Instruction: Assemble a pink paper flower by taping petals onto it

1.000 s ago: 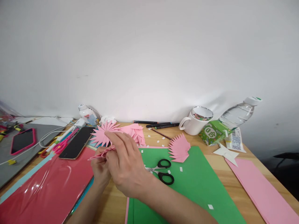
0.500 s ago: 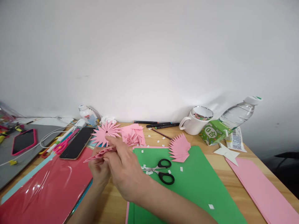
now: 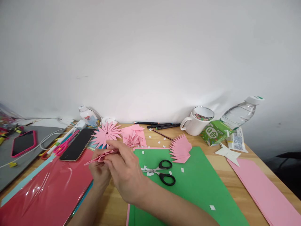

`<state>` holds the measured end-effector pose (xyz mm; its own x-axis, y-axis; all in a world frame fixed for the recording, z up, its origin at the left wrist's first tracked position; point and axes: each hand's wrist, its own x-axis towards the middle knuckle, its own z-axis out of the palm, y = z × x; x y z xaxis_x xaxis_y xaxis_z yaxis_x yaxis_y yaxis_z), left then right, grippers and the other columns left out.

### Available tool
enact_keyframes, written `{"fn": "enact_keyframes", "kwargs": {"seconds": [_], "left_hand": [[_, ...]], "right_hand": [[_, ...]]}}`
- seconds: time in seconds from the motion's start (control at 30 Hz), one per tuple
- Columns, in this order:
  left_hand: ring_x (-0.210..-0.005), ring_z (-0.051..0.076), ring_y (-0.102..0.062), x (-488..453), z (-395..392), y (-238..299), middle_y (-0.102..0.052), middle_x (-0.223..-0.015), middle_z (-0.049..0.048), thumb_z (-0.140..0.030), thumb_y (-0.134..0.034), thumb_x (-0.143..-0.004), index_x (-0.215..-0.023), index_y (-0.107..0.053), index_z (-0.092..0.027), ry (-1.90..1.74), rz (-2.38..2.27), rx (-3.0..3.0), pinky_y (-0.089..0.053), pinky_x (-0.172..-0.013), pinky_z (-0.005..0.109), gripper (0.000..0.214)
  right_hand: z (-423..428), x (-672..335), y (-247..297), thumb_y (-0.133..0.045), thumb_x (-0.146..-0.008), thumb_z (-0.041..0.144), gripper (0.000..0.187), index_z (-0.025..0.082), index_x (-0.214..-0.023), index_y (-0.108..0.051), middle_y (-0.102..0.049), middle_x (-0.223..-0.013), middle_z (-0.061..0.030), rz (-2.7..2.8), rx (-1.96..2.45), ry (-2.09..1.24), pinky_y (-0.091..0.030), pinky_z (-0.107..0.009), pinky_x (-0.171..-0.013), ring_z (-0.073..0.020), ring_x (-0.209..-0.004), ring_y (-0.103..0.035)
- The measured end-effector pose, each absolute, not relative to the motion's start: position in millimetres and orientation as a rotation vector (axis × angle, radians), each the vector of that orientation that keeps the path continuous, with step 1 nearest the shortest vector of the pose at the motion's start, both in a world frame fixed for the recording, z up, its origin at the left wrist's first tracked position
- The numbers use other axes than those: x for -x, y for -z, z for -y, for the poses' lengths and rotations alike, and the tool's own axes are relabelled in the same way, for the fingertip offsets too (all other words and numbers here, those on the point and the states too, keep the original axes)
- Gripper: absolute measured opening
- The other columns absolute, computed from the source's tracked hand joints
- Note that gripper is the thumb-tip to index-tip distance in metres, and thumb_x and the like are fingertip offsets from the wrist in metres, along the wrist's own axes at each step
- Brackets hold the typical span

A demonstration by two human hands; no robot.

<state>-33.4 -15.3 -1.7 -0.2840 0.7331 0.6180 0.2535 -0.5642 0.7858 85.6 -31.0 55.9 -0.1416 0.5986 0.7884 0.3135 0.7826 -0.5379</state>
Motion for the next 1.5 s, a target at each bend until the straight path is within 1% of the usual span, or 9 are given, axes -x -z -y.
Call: {"fn": "enact_keyframes", "kwargs": {"seconds": [0.17, 0.33, 0.43, 0.6, 0.7, 0.83, 1.17, 1.33, 1.5], "left_hand": [[-0.068, 0.018, -0.062, 33.3, 17.0, 3.6, -0.063, -0.074, 0.002, -0.024, -0.064, -0.074, -0.08, -0.064, -0.021, -1.84, -1.223, -1.549, -0.052, -0.061, 0.028, 0.006], [-0.07, 0.019, -0.062, 30.4, 19.4, -4.3, -0.063, -0.076, 0.003, -0.023, -0.063, -0.075, -0.08, -0.063, -0.022, -1.832, -1.203, -1.534, -0.051, -0.062, 0.03, 0.005], [-0.071, 0.019, -0.062, 29.7, 19.1, -5.4, -0.064, -0.076, 0.0028, -0.021, -0.064, -0.073, -0.081, -0.063, -0.022, -1.835, -1.21, -1.532, -0.051, -0.063, 0.031, 0.008], [-0.071, 0.017, -0.062, 30.9, 18.4, -1.7, -0.065, -0.077, 0.0013, -0.022, -0.067, -0.07, -0.082, -0.063, -0.022, -1.826, -1.176, -1.548, -0.052, -0.065, 0.028, 0.012], [-0.069, 0.017, -0.062, 31.1, 18.5, -0.9, -0.064, -0.076, 0.0017, -0.027, -0.069, -0.068, -0.079, -0.064, -0.021, -1.831, -1.195, -1.516, -0.053, -0.064, 0.028, 0.013], [-0.07, 0.017, -0.063, 30.3, 19.1, -1.6, -0.066, -0.076, 0.0027, -0.027, -0.069, -0.071, -0.08, -0.064, -0.022, -1.84, -1.131, -1.475, -0.053, -0.063, 0.027, 0.012], [-0.068, 0.018, -0.063, 24.2, 24.4, -8.2, -0.066, -0.075, 0.0, -0.026, -0.068, -0.071, -0.078, -0.063, -0.026, -1.862, -1.164, -1.439, -0.051, -0.061, 0.028, 0.008], [-0.067, 0.019, -0.062, 22.3, 24.9, -11.2, -0.065, -0.072, 0.0017, -0.029, -0.067, -0.072, -0.074, -0.061, -0.025, -1.854, -1.216, -1.442, -0.052, -0.061, 0.03, 0.008], [-0.066, 0.018, -0.062, 22.4, 23.1, -11.5, -0.063, -0.07, 0.0008, -0.028, -0.068, -0.071, -0.071, -0.061, -0.022, -1.824, -1.229, -1.362, -0.051, -0.057, 0.027, 0.009]], "right_hand": [[27.0, -89.1, -53.3, -0.048, -0.087, 0.006, 0.018, 0.015, -0.096, -0.062, -0.059, -0.115, -0.0156, 1.805, 0.671, -0.158, -0.055, -0.034, -0.082, -0.0211, -0.104, -0.059], [26.2, -91.1, -52.8, -0.046, -0.089, 0.008, 0.021, 0.019, -0.1, -0.061, -0.058, -0.12, -0.0109, 1.852, 0.685, -0.159, -0.054, -0.031, -0.084, -0.0183, -0.107, -0.057], [26.3, -92.8, -55.9, -0.044, -0.09, 0.01, 0.021, 0.018, -0.098, -0.061, -0.059, -0.12, -0.0107, 1.89, 0.68, -0.159, -0.053, -0.032, -0.084, -0.0188, -0.107, -0.057], [28.8, -93.9, -63.7, -0.041, -0.09, 0.01, 0.02, 0.016, -0.091, -0.06, -0.057, -0.118, -0.0137, 1.937, 0.71, -0.088, -0.055, -0.03, -0.074, -0.019, -0.099, -0.059], [30.6, -92.5, -65.4, -0.043, -0.088, 0.009, 0.017, 0.015, -0.089, -0.059, -0.056, -0.117, -0.0136, 1.907, 0.727, -0.065, -0.055, -0.029, -0.076, -0.018, -0.099, -0.059], [32.5, -89.2, -64.8, -0.047, -0.085, 0.008, 0.012, 0.015, -0.085, -0.057, -0.056, -0.115, -0.0144, 1.833, 0.748, -0.055, -0.055, -0.031, -0.077, -0.0187, -0.099, -0.059], [35.2, -83.7, -60.4, -0.049, -0.081, 0.005, 0.015, 0.016, -0.086, -0.057, -0.056, -0.114, -0.0147, 1.695, 0.78, -0.128, -0.057, -0.032, -0.074, -0.0183, -0.094, -0.06], [34.7, -82.3, -58.9, -0.05, -0.078, 0.002, 0.017, 0.016, -0.085, -0.057, -0.057, -0.11, -0.0147, 1.65, 0.77, -0.123, -0.057, -0.03, -0.075, -0.0181, -0.096, -0.06], [30.8, -82.3, -59.3, -0.051, -0.075, -0.002, 0.022, 0.017, -0.085, -0.056, -0.057, -0.105, -0.0126, 1.58, 0.752, -0.122, -0.058, -0.027, -0.073, -0.0158, -0.092, -0.061]]}}
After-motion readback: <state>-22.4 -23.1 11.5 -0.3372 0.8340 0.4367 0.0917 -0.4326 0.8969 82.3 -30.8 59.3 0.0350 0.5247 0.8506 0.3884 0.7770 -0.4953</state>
